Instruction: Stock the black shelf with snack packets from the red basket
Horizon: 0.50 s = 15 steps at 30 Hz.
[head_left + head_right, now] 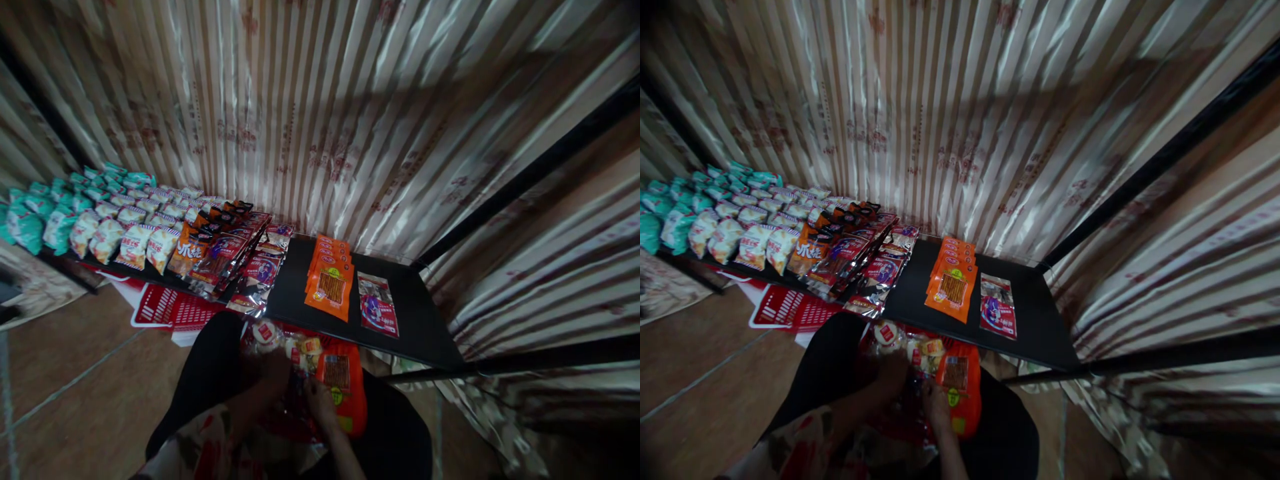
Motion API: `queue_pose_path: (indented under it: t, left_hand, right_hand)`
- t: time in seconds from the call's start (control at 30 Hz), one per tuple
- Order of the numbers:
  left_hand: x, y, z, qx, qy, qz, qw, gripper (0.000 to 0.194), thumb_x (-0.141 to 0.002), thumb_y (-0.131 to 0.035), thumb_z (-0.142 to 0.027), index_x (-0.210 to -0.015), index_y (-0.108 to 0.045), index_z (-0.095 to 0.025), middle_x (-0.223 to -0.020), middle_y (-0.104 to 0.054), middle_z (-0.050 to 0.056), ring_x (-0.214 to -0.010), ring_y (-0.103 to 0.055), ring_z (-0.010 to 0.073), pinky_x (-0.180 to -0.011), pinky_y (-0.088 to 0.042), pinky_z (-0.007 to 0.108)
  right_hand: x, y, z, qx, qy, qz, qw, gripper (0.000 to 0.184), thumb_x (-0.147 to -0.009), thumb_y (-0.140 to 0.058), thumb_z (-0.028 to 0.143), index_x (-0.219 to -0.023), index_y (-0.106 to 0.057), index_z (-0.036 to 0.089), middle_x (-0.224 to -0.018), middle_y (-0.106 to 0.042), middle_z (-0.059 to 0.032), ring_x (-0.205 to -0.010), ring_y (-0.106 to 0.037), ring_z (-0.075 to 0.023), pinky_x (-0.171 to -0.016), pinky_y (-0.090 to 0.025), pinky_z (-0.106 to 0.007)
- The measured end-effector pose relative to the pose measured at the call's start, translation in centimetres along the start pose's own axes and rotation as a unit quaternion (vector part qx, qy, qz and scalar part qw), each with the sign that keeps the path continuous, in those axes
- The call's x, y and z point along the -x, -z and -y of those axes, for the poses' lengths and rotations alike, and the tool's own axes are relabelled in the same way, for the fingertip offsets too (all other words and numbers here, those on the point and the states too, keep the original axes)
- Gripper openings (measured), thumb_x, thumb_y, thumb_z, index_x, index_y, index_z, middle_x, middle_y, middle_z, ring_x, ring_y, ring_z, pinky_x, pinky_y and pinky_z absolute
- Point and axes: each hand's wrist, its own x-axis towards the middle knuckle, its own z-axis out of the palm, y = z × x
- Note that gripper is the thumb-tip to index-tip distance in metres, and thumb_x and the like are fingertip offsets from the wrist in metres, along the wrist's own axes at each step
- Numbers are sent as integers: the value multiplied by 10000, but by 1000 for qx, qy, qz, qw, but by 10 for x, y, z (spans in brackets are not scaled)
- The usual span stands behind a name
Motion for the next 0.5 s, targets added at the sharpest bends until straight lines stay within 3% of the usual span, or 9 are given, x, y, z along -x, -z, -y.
queue_pose_path:
  t: [0.13,0.3,0.5]
  left_hand:
    - [6,10,3,-11,8,27,1000,270,-834,-423,-162,-996,-626,-88,-1035,-639,207,-1002,-598,307,-860,-443,449]
    - [15,26,16,-9,15,24,1000,340,-813,-487,-232,-1146,-517,-167,-1010,-655,150,-936,-625,286,-771,-477,402]
    - [20,45,27,10,28,-5,1000,313,-845,-396,-227,-1138,-500,-194,-1015,-653,126,-962,-613,257,-787,-450,361]
  right_hand:
    - [2,3,4,0,-25,-6,1000,282,-872,-380,217,-814,-650,160,-846,-697,-101,-785,-633,-167,-637,-376,-210]
    - [2,2,2,-37,-45,-11,998,297,-866,-382,276,-846,-661,177,-863,-697,-79,-809,-631,-164,-665,-386,-213]
    - [0,1,0,-135,-55,-36,989,269,-822,-420,329,-789,-644,184,-792,-682,-66,-780,-616,-177,-674,-399,-246]
